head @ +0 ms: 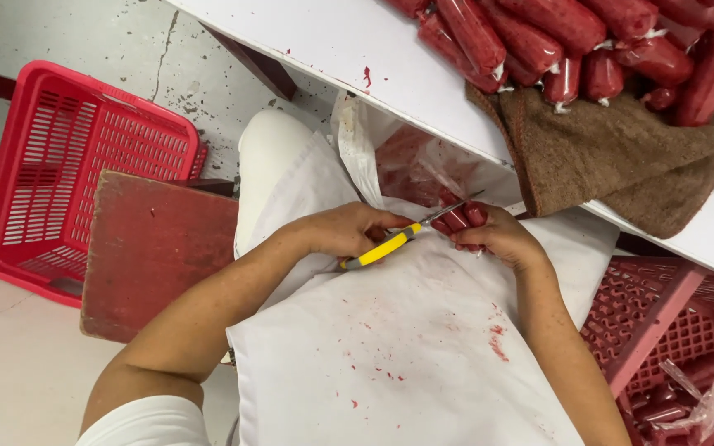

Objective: The person uses yellow-handled scissors to cut the ends off plastic-wrapped sausages and places the trimmed pieces into a red basket. The task is performed repeatedly on a white table with a brown towel nearby.

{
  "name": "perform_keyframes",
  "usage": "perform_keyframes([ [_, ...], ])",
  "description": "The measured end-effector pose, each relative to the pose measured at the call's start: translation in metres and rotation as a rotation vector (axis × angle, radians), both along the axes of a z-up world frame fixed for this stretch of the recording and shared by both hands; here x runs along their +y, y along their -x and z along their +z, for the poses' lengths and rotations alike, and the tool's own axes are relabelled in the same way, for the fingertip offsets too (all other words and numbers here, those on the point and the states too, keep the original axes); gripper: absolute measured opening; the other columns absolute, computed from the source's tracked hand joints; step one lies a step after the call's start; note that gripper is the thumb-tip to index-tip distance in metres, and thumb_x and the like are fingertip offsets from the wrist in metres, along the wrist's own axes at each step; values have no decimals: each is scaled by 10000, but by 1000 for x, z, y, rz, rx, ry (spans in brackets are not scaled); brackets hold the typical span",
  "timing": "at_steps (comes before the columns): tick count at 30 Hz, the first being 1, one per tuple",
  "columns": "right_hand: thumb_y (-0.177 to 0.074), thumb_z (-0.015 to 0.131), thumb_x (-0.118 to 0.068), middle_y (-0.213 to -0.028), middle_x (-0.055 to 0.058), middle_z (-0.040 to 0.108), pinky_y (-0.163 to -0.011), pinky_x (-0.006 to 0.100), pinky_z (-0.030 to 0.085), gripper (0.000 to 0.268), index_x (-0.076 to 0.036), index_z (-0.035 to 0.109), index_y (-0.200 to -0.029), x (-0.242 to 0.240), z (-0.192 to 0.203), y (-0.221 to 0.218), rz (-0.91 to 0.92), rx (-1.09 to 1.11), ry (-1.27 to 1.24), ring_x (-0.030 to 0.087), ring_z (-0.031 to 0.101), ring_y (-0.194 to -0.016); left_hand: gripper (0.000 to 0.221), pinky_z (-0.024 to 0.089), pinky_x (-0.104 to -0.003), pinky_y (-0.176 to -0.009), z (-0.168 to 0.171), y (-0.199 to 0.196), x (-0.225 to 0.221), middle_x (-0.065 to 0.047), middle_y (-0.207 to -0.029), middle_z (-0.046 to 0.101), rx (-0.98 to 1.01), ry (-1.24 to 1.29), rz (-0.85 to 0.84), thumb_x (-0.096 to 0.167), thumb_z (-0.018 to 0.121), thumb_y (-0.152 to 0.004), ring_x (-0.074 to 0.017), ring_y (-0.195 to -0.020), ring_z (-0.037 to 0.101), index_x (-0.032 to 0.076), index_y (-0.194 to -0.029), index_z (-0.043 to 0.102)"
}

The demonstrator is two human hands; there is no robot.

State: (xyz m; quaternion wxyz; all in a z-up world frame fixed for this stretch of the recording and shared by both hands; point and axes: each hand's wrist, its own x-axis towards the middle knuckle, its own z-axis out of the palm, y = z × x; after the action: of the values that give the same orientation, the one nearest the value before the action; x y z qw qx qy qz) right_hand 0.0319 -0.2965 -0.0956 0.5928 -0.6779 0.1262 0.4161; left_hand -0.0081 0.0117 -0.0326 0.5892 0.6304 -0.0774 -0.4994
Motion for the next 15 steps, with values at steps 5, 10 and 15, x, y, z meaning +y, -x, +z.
perform_keyframes([
  [5, -563, 839, 77, -733, 213, 661, -442, 339, 533, 451, 64, 666, -979, -14, -1, -4, 59, -85, 125, 317, 692, -598, 675, 533, -253, -444, -23, 1, 9, -163, -911, 707, -59, -21, -17, 146, 706, -830, -212, -640, 646, 143, -1480, 525],
  [10, -547, 938, -105, -901, 115, 712, -682, 338, 524, 669, -118, 729, -1182, -36, -4, -7, 264, -194, 368, 254, 672, -838, 761, 526, -260, -408, 18, 1, 43, -153, -916, 730, 143, -129, -14, 173, 712, -829, -202, -597, 695, 134, -1535, 433],
  [15, -657, 804, -194, -1091, 129, 724, -826, 454, 576, 618, -231, 694, -1264, -1, 62, -10, 686, -331, 685, 362, 703, -1021, 684, 522, -253, -407, 21, -20, 39, -167, -918, 716, 17, -259, -169, 182, 655, -847, -212, -549, 657, 145, -1510, 489],
])
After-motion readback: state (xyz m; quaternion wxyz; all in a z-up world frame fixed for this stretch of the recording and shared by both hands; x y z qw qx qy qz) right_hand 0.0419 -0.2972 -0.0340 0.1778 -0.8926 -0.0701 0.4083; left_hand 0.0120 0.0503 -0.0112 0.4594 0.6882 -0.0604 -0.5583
